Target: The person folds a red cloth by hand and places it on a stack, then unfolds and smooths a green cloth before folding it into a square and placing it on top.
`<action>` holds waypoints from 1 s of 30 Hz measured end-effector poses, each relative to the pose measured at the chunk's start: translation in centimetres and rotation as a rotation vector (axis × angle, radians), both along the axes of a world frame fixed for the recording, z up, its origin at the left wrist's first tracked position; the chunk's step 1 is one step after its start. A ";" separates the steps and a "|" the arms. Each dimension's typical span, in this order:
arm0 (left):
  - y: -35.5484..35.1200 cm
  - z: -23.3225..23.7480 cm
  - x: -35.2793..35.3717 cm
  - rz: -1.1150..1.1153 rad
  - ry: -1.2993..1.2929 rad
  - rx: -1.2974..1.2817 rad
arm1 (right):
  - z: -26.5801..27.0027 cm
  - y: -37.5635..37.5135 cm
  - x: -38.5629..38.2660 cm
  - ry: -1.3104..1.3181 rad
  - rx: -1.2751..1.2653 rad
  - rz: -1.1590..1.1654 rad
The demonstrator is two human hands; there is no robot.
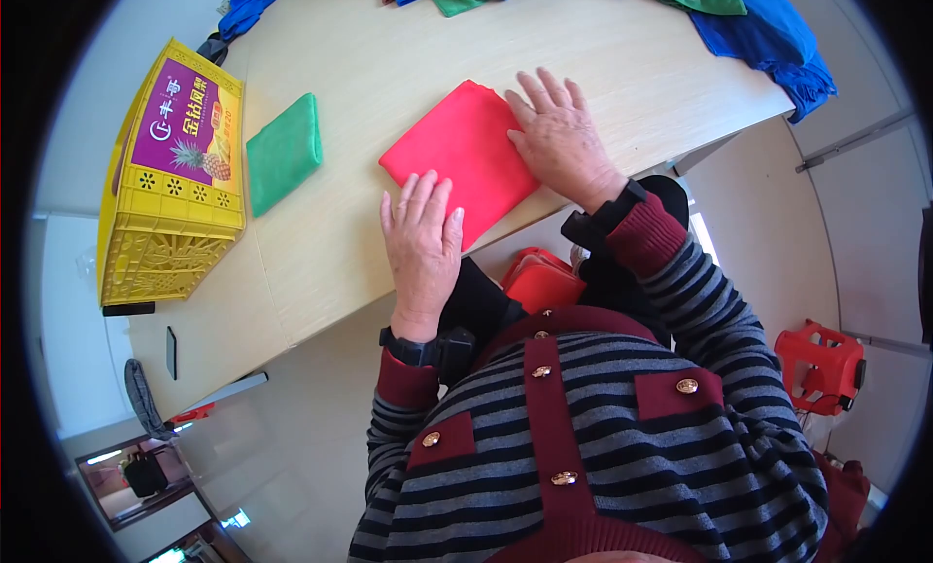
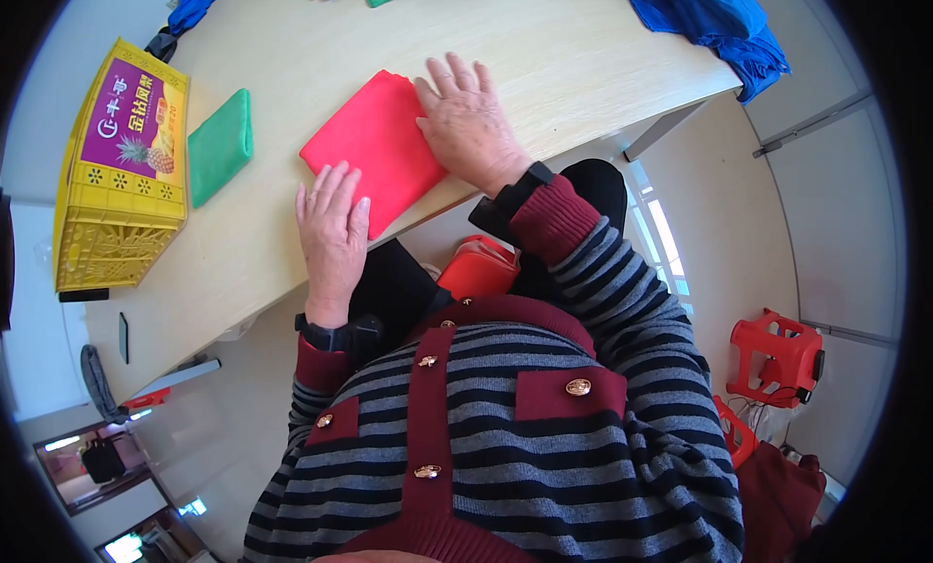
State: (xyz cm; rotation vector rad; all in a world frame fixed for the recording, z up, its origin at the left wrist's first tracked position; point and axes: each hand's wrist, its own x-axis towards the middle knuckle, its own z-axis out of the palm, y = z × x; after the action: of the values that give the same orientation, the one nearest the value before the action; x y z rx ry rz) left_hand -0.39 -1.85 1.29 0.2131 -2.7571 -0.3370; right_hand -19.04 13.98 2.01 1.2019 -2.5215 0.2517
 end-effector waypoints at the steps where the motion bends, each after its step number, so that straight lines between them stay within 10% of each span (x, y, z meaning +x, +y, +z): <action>1: -0.3 0.2 -0.4 0.010 -0.003 -0.006 | 0.2 -0.5 0.0 0.066 -0.005 0.010; 7: -0.6 -1.1 -2.6 0.089 0.016 -0.021 | 1.7 -5.4 4.3 -0.323 -0.053 0.404; 30: -0.5 -1.5 -1.8 0.111 -0.039 -0.052 | -0.8 -2.3 -1.4 -0.278 -0.018 0.088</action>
State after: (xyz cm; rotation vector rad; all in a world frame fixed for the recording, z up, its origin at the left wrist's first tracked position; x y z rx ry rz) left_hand -2.18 -2.36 -0.26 0.3609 -2.7749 -0.2339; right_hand -20.39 11.64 1.21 1.3550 -2.6940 0.4935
